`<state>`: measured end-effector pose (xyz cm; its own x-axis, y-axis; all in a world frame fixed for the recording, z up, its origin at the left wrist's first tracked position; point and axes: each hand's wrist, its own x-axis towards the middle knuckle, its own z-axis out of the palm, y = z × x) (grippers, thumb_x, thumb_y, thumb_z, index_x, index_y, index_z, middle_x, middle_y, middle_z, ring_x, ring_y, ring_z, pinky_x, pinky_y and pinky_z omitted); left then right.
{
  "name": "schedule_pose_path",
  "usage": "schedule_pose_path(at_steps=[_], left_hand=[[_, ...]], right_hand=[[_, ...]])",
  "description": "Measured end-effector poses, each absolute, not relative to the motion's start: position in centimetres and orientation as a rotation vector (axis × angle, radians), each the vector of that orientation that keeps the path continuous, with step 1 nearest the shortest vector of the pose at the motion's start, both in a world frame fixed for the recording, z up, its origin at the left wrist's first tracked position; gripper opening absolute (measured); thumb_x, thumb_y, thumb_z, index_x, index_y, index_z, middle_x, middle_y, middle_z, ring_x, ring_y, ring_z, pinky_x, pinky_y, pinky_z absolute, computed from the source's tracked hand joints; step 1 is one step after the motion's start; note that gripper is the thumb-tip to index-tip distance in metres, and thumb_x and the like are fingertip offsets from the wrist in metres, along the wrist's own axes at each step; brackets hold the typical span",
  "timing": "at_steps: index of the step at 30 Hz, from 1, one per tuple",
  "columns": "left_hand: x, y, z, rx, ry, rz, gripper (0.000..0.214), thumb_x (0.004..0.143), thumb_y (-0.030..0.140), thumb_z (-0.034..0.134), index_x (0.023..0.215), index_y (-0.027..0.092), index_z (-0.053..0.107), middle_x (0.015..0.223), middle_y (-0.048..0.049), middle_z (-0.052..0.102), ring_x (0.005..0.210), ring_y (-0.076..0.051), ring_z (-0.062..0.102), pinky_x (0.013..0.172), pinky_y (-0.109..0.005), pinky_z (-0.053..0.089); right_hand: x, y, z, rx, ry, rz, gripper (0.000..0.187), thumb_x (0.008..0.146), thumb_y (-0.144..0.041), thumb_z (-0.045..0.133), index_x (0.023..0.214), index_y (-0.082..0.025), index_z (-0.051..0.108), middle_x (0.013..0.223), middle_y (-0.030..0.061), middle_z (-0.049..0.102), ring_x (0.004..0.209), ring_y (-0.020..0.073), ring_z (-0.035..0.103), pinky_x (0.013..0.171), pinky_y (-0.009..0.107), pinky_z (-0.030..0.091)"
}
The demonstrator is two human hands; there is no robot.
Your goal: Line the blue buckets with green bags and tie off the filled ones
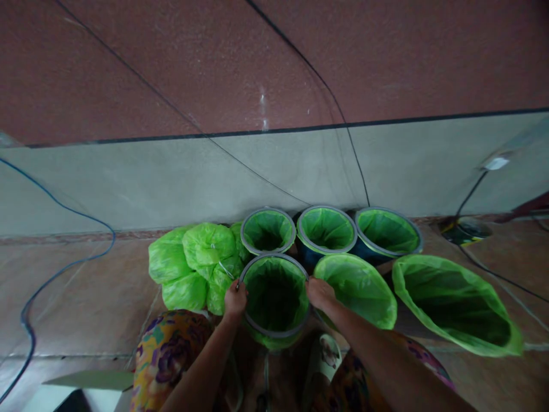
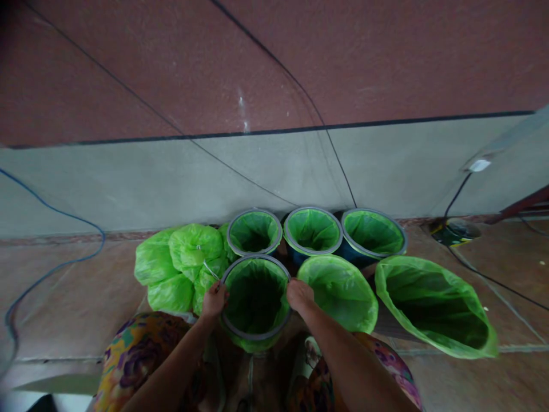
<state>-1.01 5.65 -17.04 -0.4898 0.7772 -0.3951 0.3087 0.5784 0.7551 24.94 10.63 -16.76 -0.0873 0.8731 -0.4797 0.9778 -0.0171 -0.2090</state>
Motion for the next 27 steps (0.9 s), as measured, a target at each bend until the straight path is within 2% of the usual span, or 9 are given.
schedule_pose_path(at_steps=[3,7,12,16,19,27], left_hand=[[-1.5,4.7,-16.6,1.066,2.181,0.569,0.035,0.087,0.026,0.047,0.112,0.011,0.065,0.075,-0.0091,0.069,0.065,-0.019,0.063,0.060,-0.026,0.042],[-1.7,3.7,-15.8,1.250,2.290,0.302,0.038,0.088,0.028,0.048,0.118,0.011,0.064,0.092,-0.0149,0.071,0.084,-0.023,0.066,0.071,-0.028,0.043],[-1.5,3.6,-15.6,1.303,2.309,0.238,0.037,0.089,0.028,0.046,0.117,0.011,0.064,0.097,-0.0149,0.071,0.087,-0.022,0.066,0.073,-0.027,0.043],[-1.7,3.7,-15.6,1.329,2.311,0.205,0.035,0.089,0.027,0.045,0.112,0.011,0.065,0.095,-0.0149,0.071,0.087,-0.023,0.066,0.073,-0.028,0.043],[-1.9,3.6,-15.7,1.335,2.331,0.210,0.034,0.087,0.025,0.047,0.112,0.010,0.066,0.097,-0.0165,0.070,0.089,-0.025,0.065,0.074,-0.029,0.044],[-2.0,3.1,-15.9,1.284,2.333,0.263,0.033,0.086,0.025,0.049,0.110,0.010,0.067,0.098,-0.0175,0.070,0.091,-0.026,0.065,0.078,-0.032,0.045]], right_hand=[[25.1,10.4,-16.8,1.858,2.097,-0.730,0.025,0.089,-0.015,0.044,0.101,-0.010,0.066,0.101,0.0174,0.070,0.098,0.0262,0.066,0.077,0.031,0.049],[25.1,10.3,-16.8,1.772,2.132,-0.737,0.025,0.086,-0.009,0.044,0.093,-0.012,0.068,0.101,0.0164,0.071,0.098,0.0257,0.066,0.076,0.029,0.048],[25.2,10.8,-16.3,1.823,2.121,-0.703,0.030,0.089,-0.016,0.039,0.099,-0.012,0.068,0.100,0.0164,0.071,0.095,0.0262,0.067,0.072,0.029,0.048],[25.3,10.8,-16.0,1.796,2.168,-0.688,0.029,0.090,-0.019,0.040,0.093,-0.013,0.069,0.098,0.0170,0.071,0.095,0.0270,0.067,0.075,0.031,0.048],[25.1,10.3,-16.0,1.737,2.191,-0.719,0.027,0.089,-0.017,0.042,0.090,-0.012,0.069,0.098,0.0171,0.071,0.095,0.0270,0.067,0.074,0.029,0.048],[24.3,9.6,-16.6,1.770,2.155,-0.730,0.029,0.085,-0.008,0.043,0.101,-0.009,0.067,0.098,0.0178,0.071,0.094,0.0268,0.068,0.075,0.031,0.049]])
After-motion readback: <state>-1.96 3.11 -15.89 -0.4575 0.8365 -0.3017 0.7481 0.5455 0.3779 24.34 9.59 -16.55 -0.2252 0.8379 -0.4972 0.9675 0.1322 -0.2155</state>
